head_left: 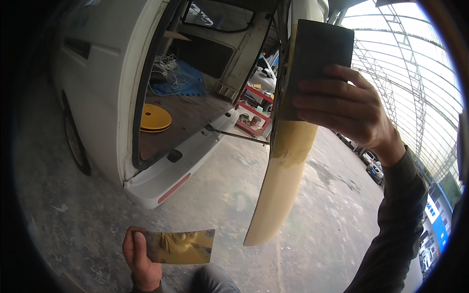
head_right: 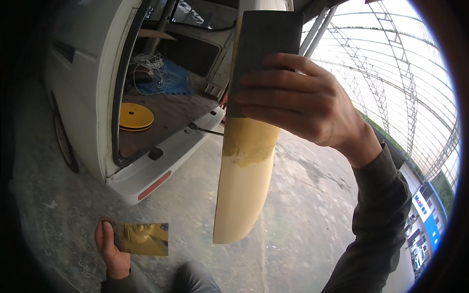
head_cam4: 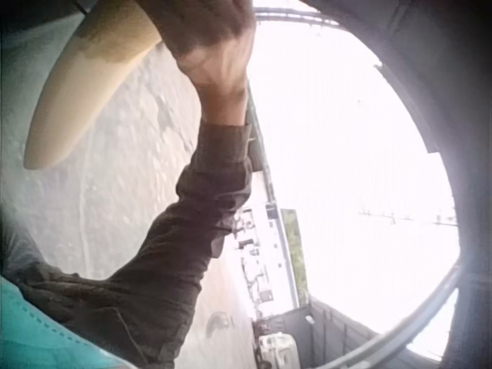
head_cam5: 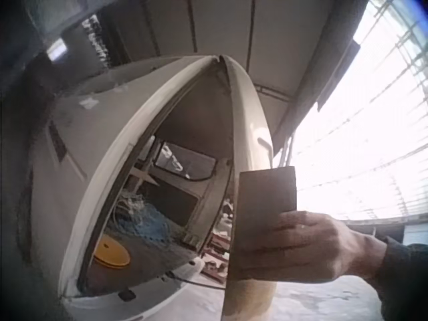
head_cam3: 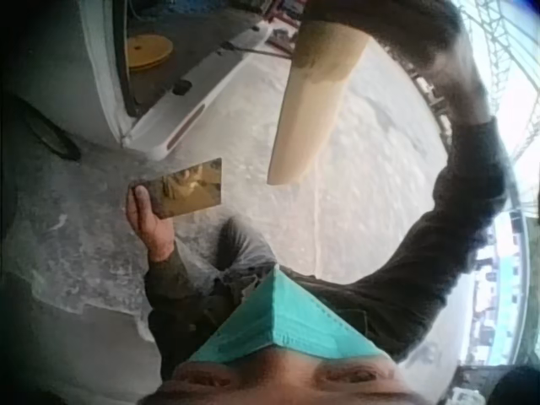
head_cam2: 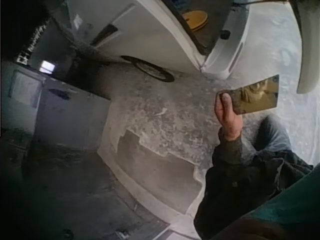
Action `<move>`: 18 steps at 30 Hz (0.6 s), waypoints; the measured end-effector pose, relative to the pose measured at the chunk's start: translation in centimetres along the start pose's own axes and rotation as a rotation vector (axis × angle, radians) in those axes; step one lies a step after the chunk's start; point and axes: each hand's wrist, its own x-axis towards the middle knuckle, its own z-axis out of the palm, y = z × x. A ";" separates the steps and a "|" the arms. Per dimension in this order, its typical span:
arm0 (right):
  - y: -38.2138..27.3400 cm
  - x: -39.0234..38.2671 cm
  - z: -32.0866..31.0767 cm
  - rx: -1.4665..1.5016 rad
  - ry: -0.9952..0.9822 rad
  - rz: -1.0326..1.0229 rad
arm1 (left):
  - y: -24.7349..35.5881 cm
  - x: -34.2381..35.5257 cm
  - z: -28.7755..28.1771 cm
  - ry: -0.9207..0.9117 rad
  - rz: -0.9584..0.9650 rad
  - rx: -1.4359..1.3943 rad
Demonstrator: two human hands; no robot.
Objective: The person sands a detached car trunk lid with a sanding block, moving across different areas to smooth the surface. The person holds the sanding block in one hand and a putty knife in the other, working on the curved and flat sections of the lid.
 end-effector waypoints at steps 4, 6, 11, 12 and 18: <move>0.2 -0.7 -0.9 0.005 -0.037 -0.002 | -0.1 0.0 -0.1 0.011 0.003 -0.013; 0.5 -0.7 -1.1 -0.015 -0.034 -0.021 | -0.1 0.0 -0.1 0.010 0.006 -0.016; 1.1 0.5 -0.2 -0.041 0.046 -0.015 | 0.0 0.1 -0.5 0.004 0.030 -0.002; 1.4 0.5 -0.2 -0.034 0.034 -0.011 | -0.1 0.1 -0.5 0.006 0.029 -0.003; 1.9 0.2 -0.1 -0.003 0.021 0.013 | -0.2 0.2 -1.2 0.045 0.050 0.004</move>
